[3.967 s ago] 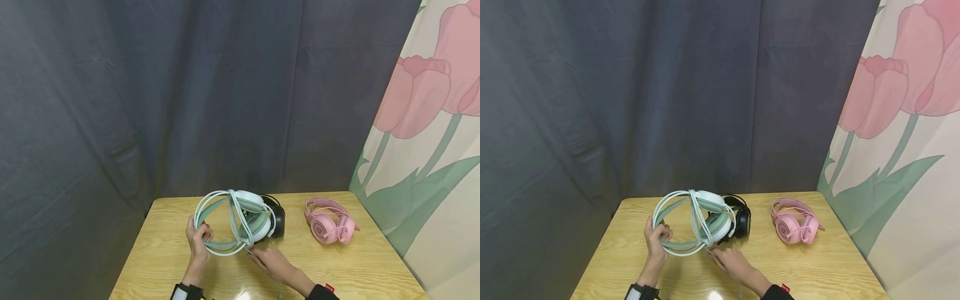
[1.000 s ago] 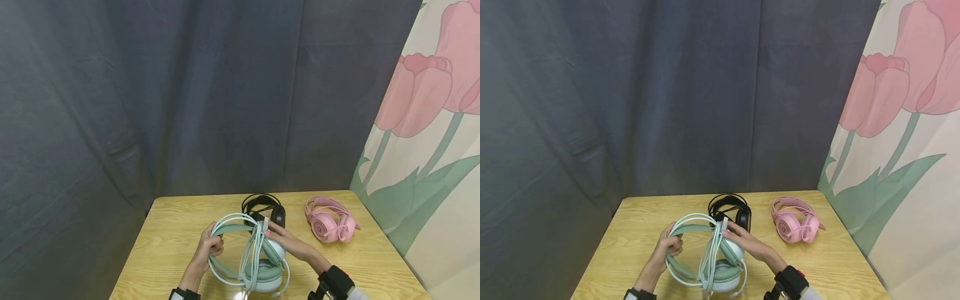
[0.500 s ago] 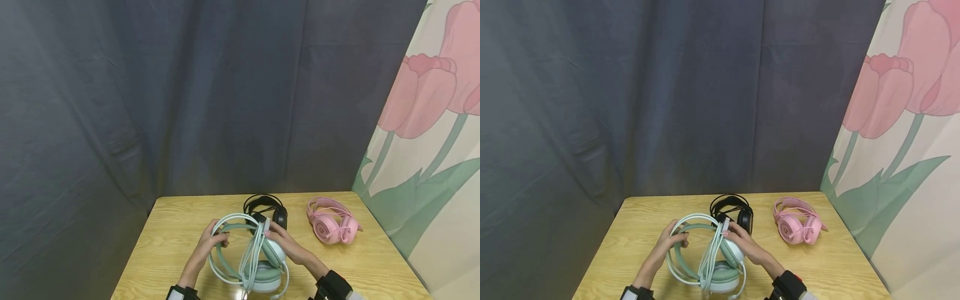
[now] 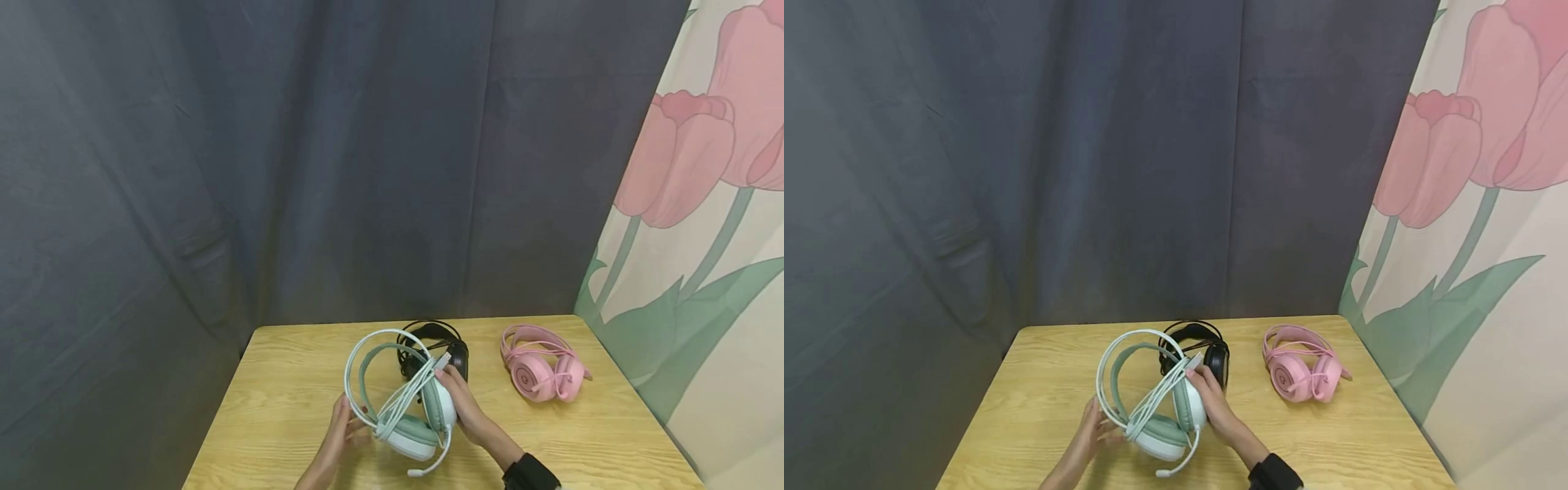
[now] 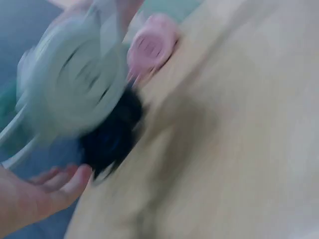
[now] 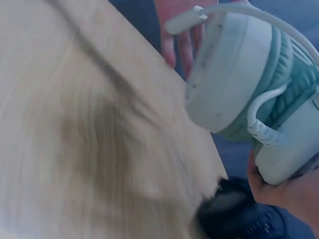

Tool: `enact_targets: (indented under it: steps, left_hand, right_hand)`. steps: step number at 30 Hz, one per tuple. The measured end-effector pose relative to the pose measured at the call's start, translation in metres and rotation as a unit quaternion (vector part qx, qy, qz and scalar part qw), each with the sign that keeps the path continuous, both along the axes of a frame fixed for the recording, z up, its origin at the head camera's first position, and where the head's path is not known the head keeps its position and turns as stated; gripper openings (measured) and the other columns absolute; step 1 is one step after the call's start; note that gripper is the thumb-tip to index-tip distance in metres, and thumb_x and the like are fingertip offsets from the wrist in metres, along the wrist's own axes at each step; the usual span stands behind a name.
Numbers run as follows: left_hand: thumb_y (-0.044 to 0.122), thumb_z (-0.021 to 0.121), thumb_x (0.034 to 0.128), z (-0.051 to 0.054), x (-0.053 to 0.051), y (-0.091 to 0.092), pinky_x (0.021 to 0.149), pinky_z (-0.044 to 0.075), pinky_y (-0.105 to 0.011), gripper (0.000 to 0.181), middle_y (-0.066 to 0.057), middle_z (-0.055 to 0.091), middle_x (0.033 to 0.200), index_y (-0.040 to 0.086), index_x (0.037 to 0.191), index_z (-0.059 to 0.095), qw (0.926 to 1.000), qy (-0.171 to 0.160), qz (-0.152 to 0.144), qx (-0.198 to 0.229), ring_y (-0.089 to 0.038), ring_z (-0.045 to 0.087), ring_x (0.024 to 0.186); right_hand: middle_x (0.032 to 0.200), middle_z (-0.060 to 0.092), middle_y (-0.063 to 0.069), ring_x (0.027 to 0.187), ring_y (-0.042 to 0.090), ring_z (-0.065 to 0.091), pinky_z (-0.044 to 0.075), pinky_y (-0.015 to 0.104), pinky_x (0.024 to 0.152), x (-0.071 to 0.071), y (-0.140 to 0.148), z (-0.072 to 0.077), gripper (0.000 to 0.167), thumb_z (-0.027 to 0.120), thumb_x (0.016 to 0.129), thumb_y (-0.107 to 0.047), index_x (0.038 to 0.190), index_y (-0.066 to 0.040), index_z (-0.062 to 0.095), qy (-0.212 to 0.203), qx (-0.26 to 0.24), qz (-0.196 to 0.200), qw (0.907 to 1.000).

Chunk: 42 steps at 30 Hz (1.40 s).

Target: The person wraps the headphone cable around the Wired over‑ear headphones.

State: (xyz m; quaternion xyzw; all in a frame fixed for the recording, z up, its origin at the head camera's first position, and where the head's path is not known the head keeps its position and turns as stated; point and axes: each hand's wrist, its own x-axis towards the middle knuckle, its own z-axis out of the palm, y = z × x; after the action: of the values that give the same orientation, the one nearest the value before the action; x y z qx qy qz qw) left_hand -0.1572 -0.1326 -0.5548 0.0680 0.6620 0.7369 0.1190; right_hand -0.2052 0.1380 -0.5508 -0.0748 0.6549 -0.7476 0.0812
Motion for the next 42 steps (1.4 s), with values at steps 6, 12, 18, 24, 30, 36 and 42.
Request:
enact_targets:
  steps: [6,12,18,24,30,36,42]
  left_hand:
    - [0.03,0.043,0.1047,-0.013,0.018,0.044,0.102,0.039,-0.059,0.086,-0.046,0.02,0.145,-0.006,0.145,-0.023,0.9943,-0.009,0.099,0.039,-0.056,0.036,0.131]
    - [0.015,0.074,0.0857,-0.017,0.024,0.075,0.107,0.031,-0.059,0.107,-0.043,0.025,0.145,-0.004,0.151,-0.009,0.9566,0.031,0.289,0.014,-0.056,0.037,0.13]
    - [0.019,0.081,0.0805,-0.021,0.013,0.062,0.1,0.037,-0.046,0.103,-0.027,0.048,0.132,0.001,0.152,0.008,0.9439,0.021,0.324,-0.059,-0.037,0.051,0.117]
    - [0.032,0.07,0.0894,-0.023,-0.01,0.017,0.077,0.051,-0.039,0.085,-0.02,0.054,0.121,0.001,0.151,0.02,0.9394,-0.028,0.321,-0.116,-0.032,0.057,0.104]
    - [0.032,0.066,0.0885,-0.025,-0.044,-0.037,0.08,0.053,-0.042,0.097,-0.032,0.044,0.129,-0.007,0.153,0.005,0.9285,-0.029,0.321,-0.185,-0.041,0.053,0.109]
    - [0.044,0.062,0.0865,-0.036,-0.072,-0.081,0.095,0.046,-0.057,0.106,-0.043,0.027,0.141,-0.008,0.152,-0.003,0.9236,-0.085,0.297,-0.228,-0.056,0.037,0.124]
    - [0.044,0.068,0.0823,-0.043,-0.084,-0.104,0.077,0.056,-0.05,0.101,-0.042,0.032,0.133,-0.006,0.146,0.007,0.9129,-0.125,0.323,-0.216,-0.053,0.041,0.117]
  right_hand:
    - [0.107,0.053,0.01,0.091,0.016,0.053,0.048,0.028,0.076,-0.001,-0.031,-0.007,0.057,0.041,0.104,-0.036,0.139,0.008,0.032,-0.027,-0.022,-0.082,0.996]
    - [0.109,0.049,0.011,0.092,0.016,0.051,0.047,0.028,0.077,0.002,-0.053,-0.013,0.056,0.039,0.104,-0.038,0.137,0.007,0.031,-0.048,-0.041,-0.107,0.9922]
    - [0.127,0.04,0.022,0.105,0.026,0.048,0.047,0.036,0.083,0.0,-0.068,-0.014,0.07,0.041,0.102,-0.049,0.141,0.006,0.022,-0.08,-0.014,-0.067,0.9944]
    - [0.141,0.03,0.035,0.114,0.05,0.051,0.052,0.054,0.084,-0.002,-0.075,-0.013,0.08,0.045,0.102,-0.047,0.15,0.007,0.01,-0.108,-0.021,0.045,0.9929]
    - [0.139,0.038,0.034,0.121,0.053,0.049,0.046,0.061,0.094,0.006,-0.065,-0.018,0.077,0.051,0.101,-0.037,0.15,0.01,0.014,-0.105,0.016,0.09,0.9903]
    - [0.126,0.055,0.025,0.112,0.043,0.059,0.05,0.055,0.091,0.013,-0.042,-0.035,0.061,0.05,0.103,-0.031,0.144,0.009,0.03,-0.114,0.005,0.098,0.9886]
    - [0.116,0.064,0.016,0.106,0.041,0.063,0.052,0.052,0.09,0.017,-0.026,-0.043,0.053,0.049,0.103,-0.028,0.138,0.011,0.04,-0.096,-0.001,0.099,0.9905]
